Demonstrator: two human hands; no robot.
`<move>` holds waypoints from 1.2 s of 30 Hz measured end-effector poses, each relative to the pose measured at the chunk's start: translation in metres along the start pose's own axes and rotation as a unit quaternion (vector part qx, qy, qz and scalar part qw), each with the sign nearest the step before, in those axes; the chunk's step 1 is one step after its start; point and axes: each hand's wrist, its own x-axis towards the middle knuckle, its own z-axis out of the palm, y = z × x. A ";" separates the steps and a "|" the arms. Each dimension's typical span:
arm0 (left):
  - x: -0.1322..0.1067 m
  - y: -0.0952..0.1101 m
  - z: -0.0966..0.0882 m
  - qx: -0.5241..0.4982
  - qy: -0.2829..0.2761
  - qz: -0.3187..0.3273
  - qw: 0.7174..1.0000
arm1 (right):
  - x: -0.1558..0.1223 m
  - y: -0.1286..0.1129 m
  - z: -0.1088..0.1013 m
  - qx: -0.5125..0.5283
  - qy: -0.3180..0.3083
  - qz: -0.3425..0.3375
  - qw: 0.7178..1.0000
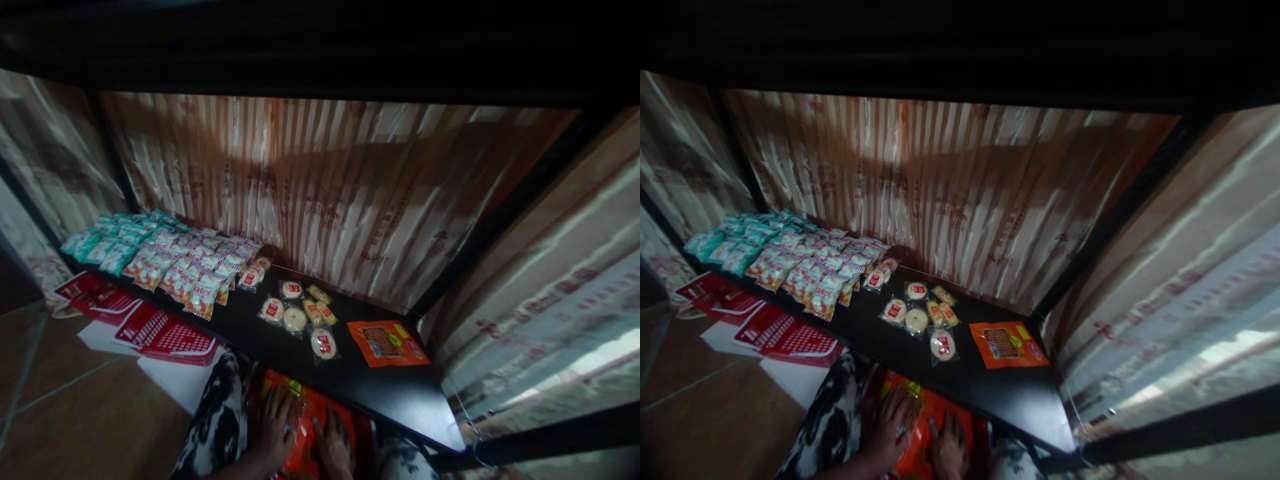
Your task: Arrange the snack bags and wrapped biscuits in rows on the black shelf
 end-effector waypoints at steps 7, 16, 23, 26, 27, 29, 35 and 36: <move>0.002 -0.004 0.009 -0.012 -0.013 0.004 1.000 | 0.000 -0.001 0.001 0.002 -0.047 0.097 0.994; 0.005 0.000 0.008 -0.047 -0.096 -0.019 0.994 | 0.005 0.004 -0.001 0.062 -0.052 0.100 0.992; 0.007 0.005 -0.005 -0.057 -0.127 -0.010 0.990 | 0.014 0.010 -0.001 0.110 -0.012 0.047 0.993; 0.006 0.006 -0.006 -0.047 -0.121 -0.013 0.991 | 0.014 0.012 0.003 0.111 -0.022 0.048 0.992; 0.005 0.007 -0.006 -0.044 -0.118 -0.015 0.992 | 0.014 0.013 0.004 0.113 -0.027 0.048 0.992; 0.004 0.007 -0.007 -0.040 -0.116 -0.015 0.992 | 0.014 0.013 0.004 0.119 -0.033 0.047 0.991; 0.002 0.007 -0.019 -0.027 -0.119 0.000 0.993 | 0.012 0.006 0.000 0.113 -0.042 0.054 0.991; 0.003 0.007 -0.020 -0.026 -0.121 0.003 0.992 | 0.012 0.005 -0.001 0.111 -0.043 0.053 0.991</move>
